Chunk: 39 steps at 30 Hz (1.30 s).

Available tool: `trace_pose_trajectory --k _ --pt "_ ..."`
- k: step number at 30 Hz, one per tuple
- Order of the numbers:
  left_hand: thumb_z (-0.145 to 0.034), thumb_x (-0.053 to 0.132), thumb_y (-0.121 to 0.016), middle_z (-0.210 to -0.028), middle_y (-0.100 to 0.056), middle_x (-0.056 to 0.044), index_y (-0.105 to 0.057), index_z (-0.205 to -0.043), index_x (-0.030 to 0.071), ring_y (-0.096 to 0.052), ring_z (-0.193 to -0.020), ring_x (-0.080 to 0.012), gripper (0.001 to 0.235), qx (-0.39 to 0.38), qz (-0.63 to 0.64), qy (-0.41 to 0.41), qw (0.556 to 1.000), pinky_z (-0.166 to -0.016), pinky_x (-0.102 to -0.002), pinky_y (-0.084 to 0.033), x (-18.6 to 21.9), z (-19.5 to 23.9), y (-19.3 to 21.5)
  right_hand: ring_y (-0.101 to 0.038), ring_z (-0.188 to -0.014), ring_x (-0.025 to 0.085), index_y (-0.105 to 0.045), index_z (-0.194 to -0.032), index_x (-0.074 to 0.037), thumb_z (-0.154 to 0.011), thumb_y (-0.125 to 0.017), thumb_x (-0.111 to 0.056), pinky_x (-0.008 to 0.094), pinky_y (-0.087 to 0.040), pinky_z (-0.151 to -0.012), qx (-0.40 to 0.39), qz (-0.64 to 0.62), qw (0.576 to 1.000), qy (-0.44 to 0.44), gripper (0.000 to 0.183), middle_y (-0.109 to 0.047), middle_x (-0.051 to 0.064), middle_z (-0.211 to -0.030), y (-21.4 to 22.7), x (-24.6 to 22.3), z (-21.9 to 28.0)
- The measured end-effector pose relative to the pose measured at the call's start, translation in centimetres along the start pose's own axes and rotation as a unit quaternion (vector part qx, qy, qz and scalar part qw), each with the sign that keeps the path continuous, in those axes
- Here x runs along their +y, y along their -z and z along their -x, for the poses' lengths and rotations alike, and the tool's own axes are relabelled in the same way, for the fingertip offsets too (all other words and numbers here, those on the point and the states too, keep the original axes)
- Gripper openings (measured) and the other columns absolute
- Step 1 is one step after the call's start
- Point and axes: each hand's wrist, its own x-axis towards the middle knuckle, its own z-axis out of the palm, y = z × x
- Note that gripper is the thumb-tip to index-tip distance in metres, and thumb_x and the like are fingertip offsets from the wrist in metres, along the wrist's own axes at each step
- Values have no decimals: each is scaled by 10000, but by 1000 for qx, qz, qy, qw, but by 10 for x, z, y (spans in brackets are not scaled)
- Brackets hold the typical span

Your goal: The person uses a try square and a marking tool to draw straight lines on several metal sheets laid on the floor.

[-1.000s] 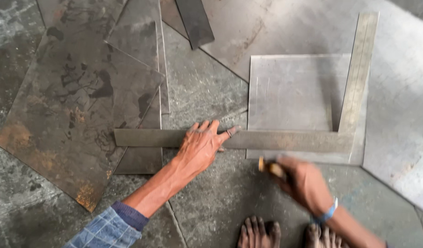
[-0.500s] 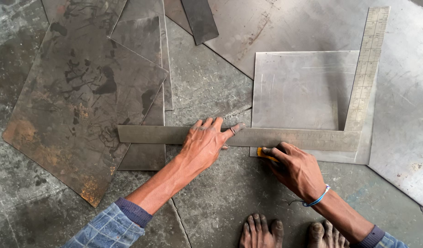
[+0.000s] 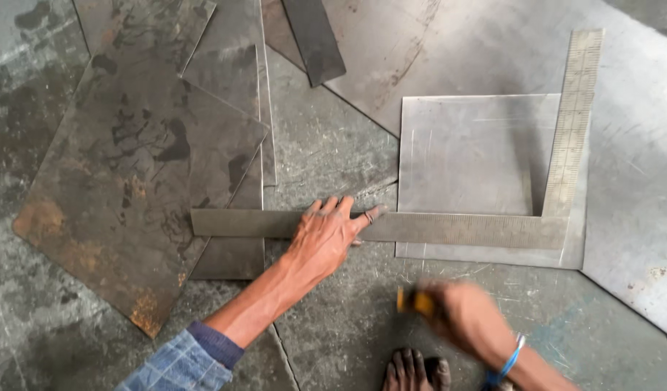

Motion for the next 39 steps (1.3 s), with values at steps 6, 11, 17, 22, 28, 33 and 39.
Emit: trace_pose_trajectory --k 6,11,17,22,28,33,39 --pt "-873 87 -651 -1070 -560 -172 -505 -1510 288 -584 -991 -350 683 40 -9 -11 999 -894 -541 -478 4 1 -4 -669 -848 333 -697 -1128 -152 -761 -780 -222 446 -561 -684 52 30 997 -55 383 -649 85 -929 48 -6 -30" --pt "-939 85 -623 -976 -542 -151 -484 -1552 298 -567 -934 -343 663 -15 3 11 1000 -849 -522 -482 3 6 -5 -668 -773 305 -678 -1145 -136 -797 -757 -251 443 -562 -627 59 27 997 -38 375 -620 73 -896 56 -19 -39" --pt "-895 83 -650 -980 -534 -142 -520 -1513 288 -565 -946 -334 664 25 -8 -6 1000 -839 -511 -493 0 7 -15 -679 -782 336 -667 -1078 -98 -888 -715 -305 470 -548 -665 -37 64 991 -111 284 -677 119 -878 41 -21 -33" --pt "-771 272 -811 -1165 -589 -127 -515 -1464 252 -641 -985 -316 754 -99 190 134 967 -867 -480 -546 13 -2 23 -742 -1077 309 -716 -1216 -58 -887 -808 -456 421 -579 -922 -176 -290 939 -58 524 -784 156 -1092 8 -34 31" --pt "-855 305 -764 -1347 -675 -118 -632 -1398 168 -633 -1202 -300 575 -115 377 60 917 -981 -473 -498 91 -52 39 -492 -1370 283 -439 -1507 -36 -857 -709 -466 484 -396 -1070 151 -655 529 -517 825 -665 39 -1194 17 -4 23" --pt "-928 428 -669 -1316 -646 -331 -481 -1477 -22 -653 -1224 -438 734 65 244 284 925 -1023 -471 -543 43 -125 47 -566 -812 428 -503 -1434 135 -1011 -694 -387 510 -407 -645 300 -624 616 -376 699 -717 325 -1142 75 63 77" --pt "-897 414 -827 -1333 -506 -394 -309 -1470 -127 -540 -1213 -485 943 215 313 341 860 -989 -470 -481 36 -147 -9 -694 -1013 312 -547 -1380 -48 -985 -672 -261 455 -570 -831 416 -487 649 -410 466 -672 197 -1134 110 126 154"
